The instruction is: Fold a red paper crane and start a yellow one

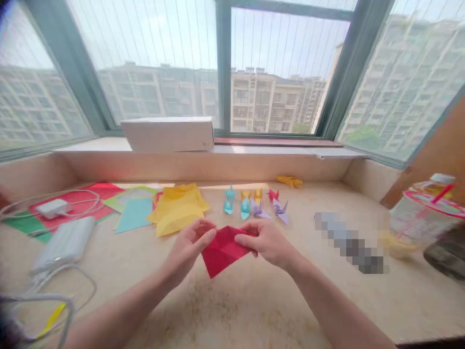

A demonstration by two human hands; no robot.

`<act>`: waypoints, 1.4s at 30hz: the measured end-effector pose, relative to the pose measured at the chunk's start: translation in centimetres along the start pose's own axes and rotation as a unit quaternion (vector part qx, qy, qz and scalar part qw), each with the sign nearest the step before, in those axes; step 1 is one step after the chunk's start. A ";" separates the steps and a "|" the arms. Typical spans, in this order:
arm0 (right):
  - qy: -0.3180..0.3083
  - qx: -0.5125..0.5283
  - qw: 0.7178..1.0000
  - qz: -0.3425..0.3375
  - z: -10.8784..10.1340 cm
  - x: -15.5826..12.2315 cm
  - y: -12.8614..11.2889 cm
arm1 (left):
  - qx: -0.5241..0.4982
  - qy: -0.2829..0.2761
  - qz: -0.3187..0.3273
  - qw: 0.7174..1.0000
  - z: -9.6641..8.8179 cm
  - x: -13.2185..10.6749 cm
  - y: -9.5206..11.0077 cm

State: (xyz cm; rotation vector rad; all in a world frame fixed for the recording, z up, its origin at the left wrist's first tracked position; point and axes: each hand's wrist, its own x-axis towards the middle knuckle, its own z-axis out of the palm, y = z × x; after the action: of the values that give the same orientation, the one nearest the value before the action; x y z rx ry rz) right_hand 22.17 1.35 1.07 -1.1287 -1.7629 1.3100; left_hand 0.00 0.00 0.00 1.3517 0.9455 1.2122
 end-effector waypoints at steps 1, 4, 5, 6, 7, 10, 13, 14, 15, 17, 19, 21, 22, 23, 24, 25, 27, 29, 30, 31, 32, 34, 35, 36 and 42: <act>-0.027 -0.012 0.999 0.014 0.2 -0.1 0.0 | 0.017 -0.034 -0.004 0.999 -0.1 0.0 0.1; -0.075 -0.033 0.996 0.042 0.7 -0.5 0.1 | 0.081 -0.114 -0.023 0.990 -0.3 -0.1 0.4; -0.080 -0.036 0.995 0.048 0.8 -0.5 0.1 | 0.118 -0.141 -0.034 0.982 -0.2 -0.2 0.4; -0.079 -0.037 0.995 0.050 1.0 -0.6 0.1 | 0.147 -0.160 -0.044 0.975 -0.2 -0.3 0.3; -0.072 -0.034 0.996 0.051 1.0 -0.6 0.2 | 0.164 -0.166 -0.050 0.971 -0.1 -0.3 0.3; -0.017 -0.002 1.000 0.025 1.0 -0.3 0.3 | 0.149 -0.131 -0.040 0.979 0.1 -0.3 0.0; 0.057 0.064 0.996 -0.021 0.9 0.2 0.4 | 0.074 -0.090 -0.041 0.992 0.2 -0.1 -0.2; 0.075 0.087 0.993 -0.034 0.9 0.4 0.6 | 0.049 -0.086 -0.046 0.994 0.2 0.0 -0.2; 0.093 0.104 0.989 -0.045 1.0 0.5 0.7 | 0.030 -0.088 -0.052 0.994 0.2 0.0 -0.3; 0.132 0.116 0.982 -0.067 1.2 0.5 1.0 | 0.027 -0.094 -0.048 0.994 0.2 0.1 -0.4; 0.165 0.102 0.976 -0.101 1.5 0.4 1.2 | 0.077 -0.079 -0.017 0.994 0.2 0.1 -0.6; 0.176 0.063 0.969 -0.159 1.7 0.1 1.2 | 0.140 -0.040 0.018 0.989 0.1 0.3 -0.8; 0.173 0.036 0.964 -0.197 1.7 -0.1 1.2 | 0.156 -0.018 0.027 0.987 0.0 0.4 -1.0; 0.163 0.004 0.958 -0.236 1.8 -0.2 1.2 | 0.154 0.000 0.025 0.988 0.0 0.5 -1.1; 0.153 -0.029 0.949 -0.273 1.9 -0.4 1.2 | 0.133 0.013 0.011 0.991 0.0 0.5 -1.1; 0.143 -0.060 0.940 -0.305 1.9 -0.5 1.2 | 0.094 0.019 -0.011 0.995 0.0 0.6 -1.1; 0.130 -0.113 0.923 -0.344 2.1 -0.6 1.2 | -0.009 0.019 -0.056 0.998 0.1 0.7 -1.0; 0.123 -0.152 0.913 -0.358 2.4 -0.6 1.4 | -0.094 0.015 -0.071 0.993 0.4 0.6 -0.7; 0.116 -0.164 0.911 -0.359 2.5 -0.6 1.5 | -0.122 0.011 -0.067 0.990 0.5 0.6 -0.6; 0.106 -0.173 0.911 -0.358 2.6 -0.6 1.6 | -0.140 0.008 -0.058 0.988 0.5 0.6 -0.4; 0.093 -0.179 0.913 -0.355 2.7 -0.6 1.7 | -0.149 0.006 -0.050 0.988 0.6 0.5 -0.3; 0.066 -0.191 0.915 -0.349 3.0 -0.7 1.8 | -0.149 0.008 -0.045 0.988 0.5 0.6 -0.3; 0.062 -0.197 0.915 -0.346 3.0 -0.8 1.8 | -0.140 0.012 -0.046 0.989 0.4 0.6 -0.3; 0.070 -0.201 0.915 -0.343 3.0 -0.8 1.7 | -0.127 0.014 -0.050 0.991 0.3 0.6 -0.4; 0.253 -0.186 0.923 -0.224 1.9 0.0 1.4 | -0.002 -0.091 -0.054 0.994 0.3 0.3 -1.2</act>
State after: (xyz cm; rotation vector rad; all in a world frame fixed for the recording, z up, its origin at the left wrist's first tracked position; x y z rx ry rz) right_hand 20.87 0.78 -0.81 -1.0488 -1.7562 0.3701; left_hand 0.45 0.43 -1.16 1.3643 0.8744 0.9915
